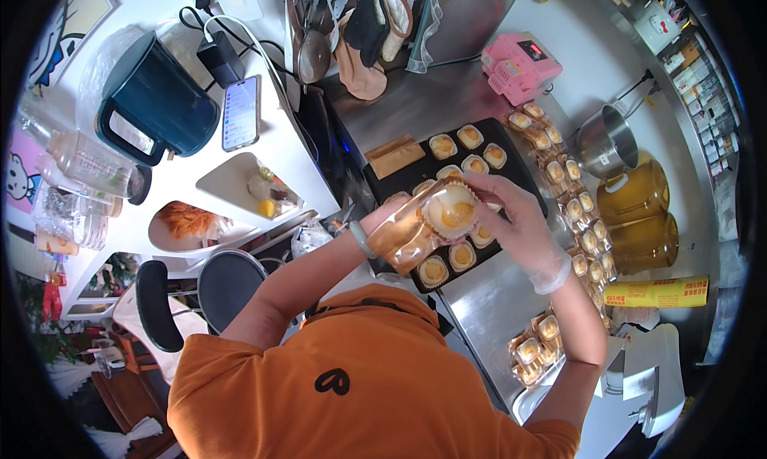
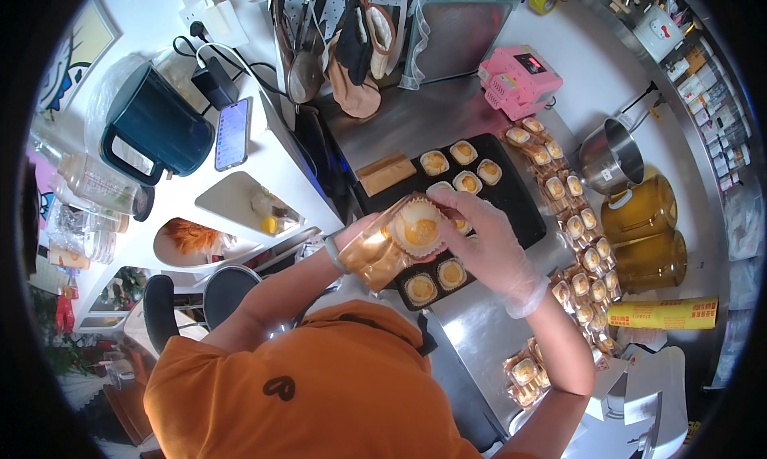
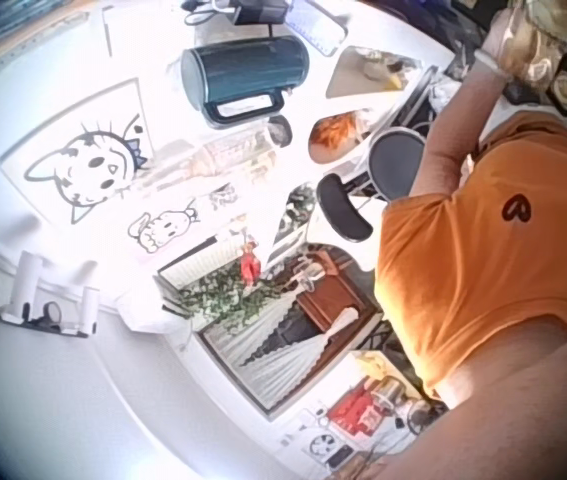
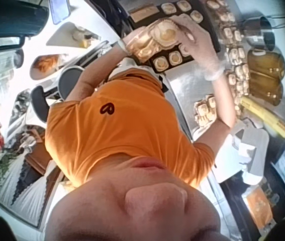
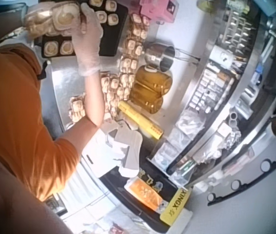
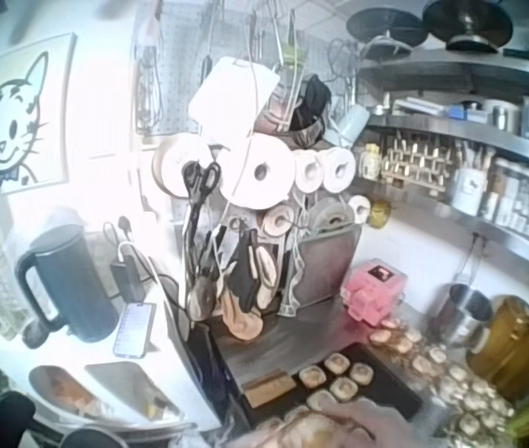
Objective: The person picks up egg tarts from a tray one by one, slides them into individual plastic wrappers, and arranges them in rows on a stainless steel counter.
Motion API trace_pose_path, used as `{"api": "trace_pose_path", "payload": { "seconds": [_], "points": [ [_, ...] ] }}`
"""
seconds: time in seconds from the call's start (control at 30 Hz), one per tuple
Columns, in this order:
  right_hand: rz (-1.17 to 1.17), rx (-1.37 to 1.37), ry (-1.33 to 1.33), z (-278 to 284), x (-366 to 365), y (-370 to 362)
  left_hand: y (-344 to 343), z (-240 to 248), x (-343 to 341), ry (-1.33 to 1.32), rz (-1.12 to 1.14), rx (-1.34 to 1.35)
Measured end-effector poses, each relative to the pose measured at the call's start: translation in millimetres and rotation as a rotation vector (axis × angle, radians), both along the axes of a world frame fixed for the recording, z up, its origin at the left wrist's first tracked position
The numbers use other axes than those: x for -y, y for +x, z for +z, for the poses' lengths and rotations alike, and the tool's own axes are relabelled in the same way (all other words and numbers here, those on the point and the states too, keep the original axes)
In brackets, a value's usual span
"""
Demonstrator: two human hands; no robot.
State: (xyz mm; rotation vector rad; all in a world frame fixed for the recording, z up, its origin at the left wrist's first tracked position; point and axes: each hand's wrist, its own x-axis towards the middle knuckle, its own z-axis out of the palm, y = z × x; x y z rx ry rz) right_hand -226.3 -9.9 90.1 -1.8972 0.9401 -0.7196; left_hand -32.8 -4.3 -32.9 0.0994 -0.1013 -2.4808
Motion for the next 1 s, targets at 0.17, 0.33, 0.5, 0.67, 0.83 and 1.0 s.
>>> {"api": "trace_pose_path", "payload": {
  "seconds": [0.17, 0.33, 0.5, 0.67, 0.83, 1.0],
  "points": [
    [-0.219, 0.039, 0.168, -4.1, 1.2, -4.4, -10.7, 6.5, -1.7, -0.041, -0.008, 0.011],
    [-0.227, -0.028, 0.224, 0.5, 6.5, -7.4, -20.0, 6.3, -4.6, 0.068, 0.029, -0.06],
    [-0.121, -0.046, 0.297, 7.1, -0.9, -1.9, -14.2, -40.3, 8.3, 0.082, -0.036, 0.02],
    [0.138, -0.178, 0.022, 13.9, -16.6, 3.6, -11.2, 6.8, 2.2, -0.255, 0.023, 0.072],
    [-0.065, -0.266, -0.01, -29.3, -34.6, -23.6, -26.5, -13.6, 1.2, -0.15, -0.108, 0.208],
    [-0.465, 0.163, 0.363, -60.8, -70.9, -87.2, -74.2, -11.5, 0.7, -0.235, -0.25, 0.468]
  ]
}}
